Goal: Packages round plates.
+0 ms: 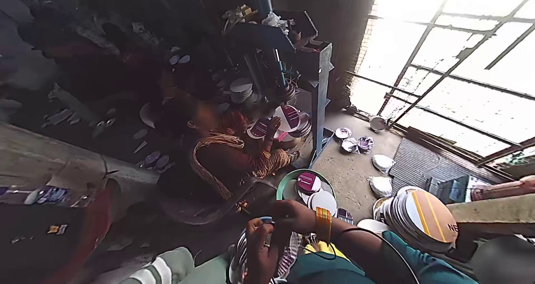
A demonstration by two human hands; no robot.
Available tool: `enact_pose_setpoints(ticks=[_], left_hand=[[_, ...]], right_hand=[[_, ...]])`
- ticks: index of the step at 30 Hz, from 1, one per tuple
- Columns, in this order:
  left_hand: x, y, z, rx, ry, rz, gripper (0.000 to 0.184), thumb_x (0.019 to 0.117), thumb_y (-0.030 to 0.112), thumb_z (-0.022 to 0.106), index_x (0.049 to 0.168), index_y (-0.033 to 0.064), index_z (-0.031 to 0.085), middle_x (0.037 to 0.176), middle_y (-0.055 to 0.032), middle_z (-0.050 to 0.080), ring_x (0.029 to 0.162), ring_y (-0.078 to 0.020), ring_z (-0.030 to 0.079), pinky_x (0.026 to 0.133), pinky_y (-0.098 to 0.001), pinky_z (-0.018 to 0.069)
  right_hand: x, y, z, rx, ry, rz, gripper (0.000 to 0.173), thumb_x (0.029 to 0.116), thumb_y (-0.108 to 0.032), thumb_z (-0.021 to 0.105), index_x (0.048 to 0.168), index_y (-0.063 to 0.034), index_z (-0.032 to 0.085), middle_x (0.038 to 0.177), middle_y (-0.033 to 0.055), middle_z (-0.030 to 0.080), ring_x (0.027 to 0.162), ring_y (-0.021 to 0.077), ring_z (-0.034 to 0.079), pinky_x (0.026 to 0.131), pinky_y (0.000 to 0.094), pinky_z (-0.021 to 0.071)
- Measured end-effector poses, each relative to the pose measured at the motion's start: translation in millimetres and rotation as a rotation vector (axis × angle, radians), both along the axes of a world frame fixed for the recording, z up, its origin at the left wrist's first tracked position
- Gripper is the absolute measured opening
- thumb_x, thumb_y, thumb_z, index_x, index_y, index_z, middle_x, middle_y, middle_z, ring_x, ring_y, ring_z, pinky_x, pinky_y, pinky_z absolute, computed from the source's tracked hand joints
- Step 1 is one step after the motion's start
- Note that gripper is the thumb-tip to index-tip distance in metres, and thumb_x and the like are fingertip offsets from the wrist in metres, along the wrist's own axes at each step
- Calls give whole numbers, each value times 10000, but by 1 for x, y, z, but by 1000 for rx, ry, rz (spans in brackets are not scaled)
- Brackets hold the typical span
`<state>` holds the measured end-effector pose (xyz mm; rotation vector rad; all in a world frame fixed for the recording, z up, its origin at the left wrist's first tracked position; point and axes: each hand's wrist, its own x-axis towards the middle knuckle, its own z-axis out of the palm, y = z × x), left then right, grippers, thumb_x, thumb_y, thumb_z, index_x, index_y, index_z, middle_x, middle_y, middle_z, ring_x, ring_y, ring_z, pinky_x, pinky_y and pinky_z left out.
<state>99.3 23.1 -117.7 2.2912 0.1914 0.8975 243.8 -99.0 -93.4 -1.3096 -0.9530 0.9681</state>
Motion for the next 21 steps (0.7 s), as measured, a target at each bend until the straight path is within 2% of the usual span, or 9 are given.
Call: enact_pose_setpoints(ticks=[1,2,3,6,8,12,14,17,21], left_hand=[[-2,-1,-4,-148,-3,-7,204,924,266,647,847,80,614,921,-28,584,1013,-19,544,949,-135,427],[-4,-2,-8,-260,-14,-4,195,927,252,665,861,75,617,943,-2,597,1013,23,558,935,-121,452],[-5,-1,-11,-323,-22,7,183,931,234,676,869,71,622,935,12,623,999,34,578,921,-127,474],[-9,-2,-15,-329,-19,54,173,906,166,646,848,3,635,934,-45,615,1011,-12,567,937,-139,457],[-11,1,-17,-336,-33,96,186,893,159,654,841,-18,639,917,-50,628,1012,-10,573,944,-136,452],[-15,8,-9,-580,15,148,140,869,71,652,925,-54,624,870,-1,665,864,36,625,837,-145,524],[-18,12,3,-829,70,146,55,889,27,628,923,4,591,795,58,660,772,20,652,773,-187,566],[-25,21,11,-1031,106,130,121,895,-9,585,828,80,538,700,73,612,679,-14,622,691,-207,546],[-33,30,12,-1083,111,140,163,912,-16,536,795,91,501,649,78,560,606,-8,580,617,-193,522]], right_hand=[[0,0,-5,34,38,13,273,902,-53,642,1138,79,601,970,92,657,888,88,630,831,287,533],[1,0,-6,42,49,29,257,898,-51,666,1118,67,606,951,62,654,876,56,629,820,254,538],[0,0,-4,17,1,30,242,895,-48,699,1093,71,627,930,74,664,857,72,637,808,264,545],[-4,4,11,-212,-238,24,264,890,-133,772,1027,81,700,934,201,711,878,282,681,840,483,533],[-9,8,15,-281,-321,1,298,916,-215,762,987,71,716,942,225,716,911,340,688,865,545,516],[-32,16,9,-144,-461,-180,243,926,-180,719,966,59,738,917,206,734,900,336,712,879,527,525],[-45,20,7,-84,-550,-247,226,913,-125,701,1050,53,724,915,194,735,900,348,709,930,555,485],[-59,29,-6,47,-764,-334,184,866,-95,719,993,37,738,911,188,745,877,349,728,867,555,522],[-77,42,-14,103,-999,-380,148,839,-118,733,932,-3,732,845,148,728,839,335,727,772,534,545]])
